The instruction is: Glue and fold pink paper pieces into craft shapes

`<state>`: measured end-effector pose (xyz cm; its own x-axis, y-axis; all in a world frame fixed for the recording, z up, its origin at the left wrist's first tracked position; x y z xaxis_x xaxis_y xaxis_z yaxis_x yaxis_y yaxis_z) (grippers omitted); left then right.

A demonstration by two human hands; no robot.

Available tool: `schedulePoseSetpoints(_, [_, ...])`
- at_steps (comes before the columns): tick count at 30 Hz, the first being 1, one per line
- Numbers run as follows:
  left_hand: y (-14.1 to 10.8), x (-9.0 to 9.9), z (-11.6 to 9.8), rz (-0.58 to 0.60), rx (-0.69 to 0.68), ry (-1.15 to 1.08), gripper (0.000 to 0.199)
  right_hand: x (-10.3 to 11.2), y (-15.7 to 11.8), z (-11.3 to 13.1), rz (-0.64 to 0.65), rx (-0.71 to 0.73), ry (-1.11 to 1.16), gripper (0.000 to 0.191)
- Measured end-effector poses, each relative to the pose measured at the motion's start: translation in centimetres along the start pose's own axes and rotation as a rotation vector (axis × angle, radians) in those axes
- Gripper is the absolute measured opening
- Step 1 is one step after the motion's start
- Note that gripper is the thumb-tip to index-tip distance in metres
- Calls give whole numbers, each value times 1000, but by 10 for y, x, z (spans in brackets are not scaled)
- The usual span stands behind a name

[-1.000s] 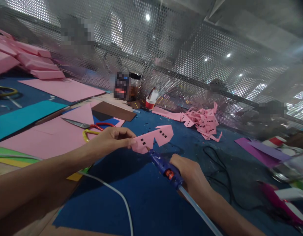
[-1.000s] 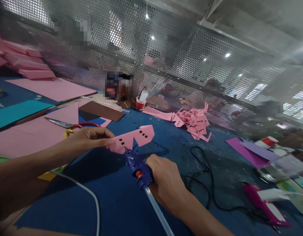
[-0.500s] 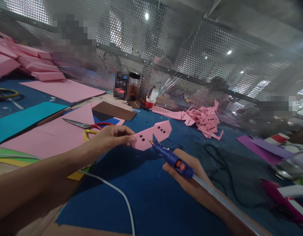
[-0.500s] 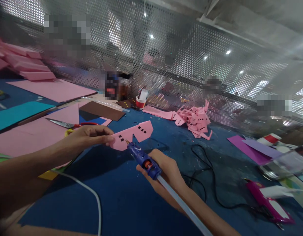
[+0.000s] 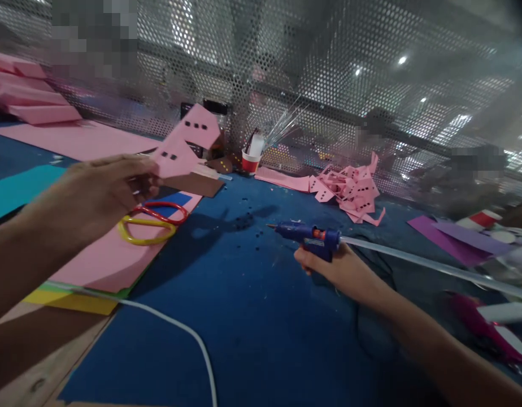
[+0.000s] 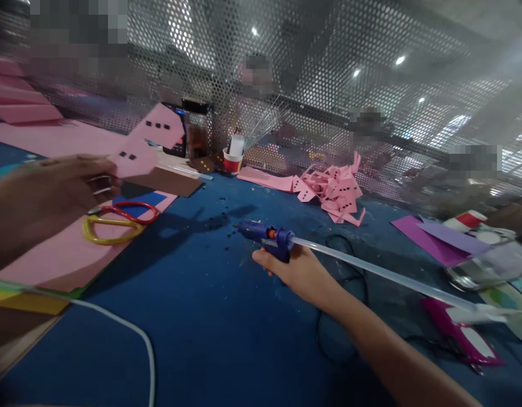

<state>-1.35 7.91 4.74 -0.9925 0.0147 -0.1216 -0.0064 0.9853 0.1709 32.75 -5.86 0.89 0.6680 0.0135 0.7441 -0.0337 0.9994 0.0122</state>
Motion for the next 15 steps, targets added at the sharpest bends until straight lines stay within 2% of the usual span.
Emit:
schedulePoseSetpoints(3, [-2,4,-4,-60,18,-65,11,-15,0,-12,69,-14,27,35])
schedulePoseSetpoints(6, [1,8,9,-84,69,-50,7,-22,-5,-16,93,-13,-42,36])
schedulePoseSetpoints(10, [8,3,21,61,-2,-72,23,-21,-9,-8,81,30,-89,35])
schedulePoseSetpoints(12, [7,1,23,64,8,-55,22,-21,-9,-5,96,35,-96,35])
schedulePoseSetpoints(14, [2,-3,22,19,55,-58,13,-23,-9,-5,117,21,-102,37])
schedulePoseSetpoints(15, [-2,-1,18,-62,60,-57,8,-24,-9,-5,122,15,-105,38])
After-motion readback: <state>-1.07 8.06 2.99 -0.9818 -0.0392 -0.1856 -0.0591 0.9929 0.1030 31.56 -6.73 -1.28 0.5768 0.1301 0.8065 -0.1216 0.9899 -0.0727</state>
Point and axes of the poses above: each hand's wrist, its own y-axis towards the middle knuckle, its own x-axis out of the back of the hand, z = x × y, the point moved 10 cm from there along y, towards the middle knuckle, and after that the axes turned 3 degrees about -y, right-handed, at the moved point
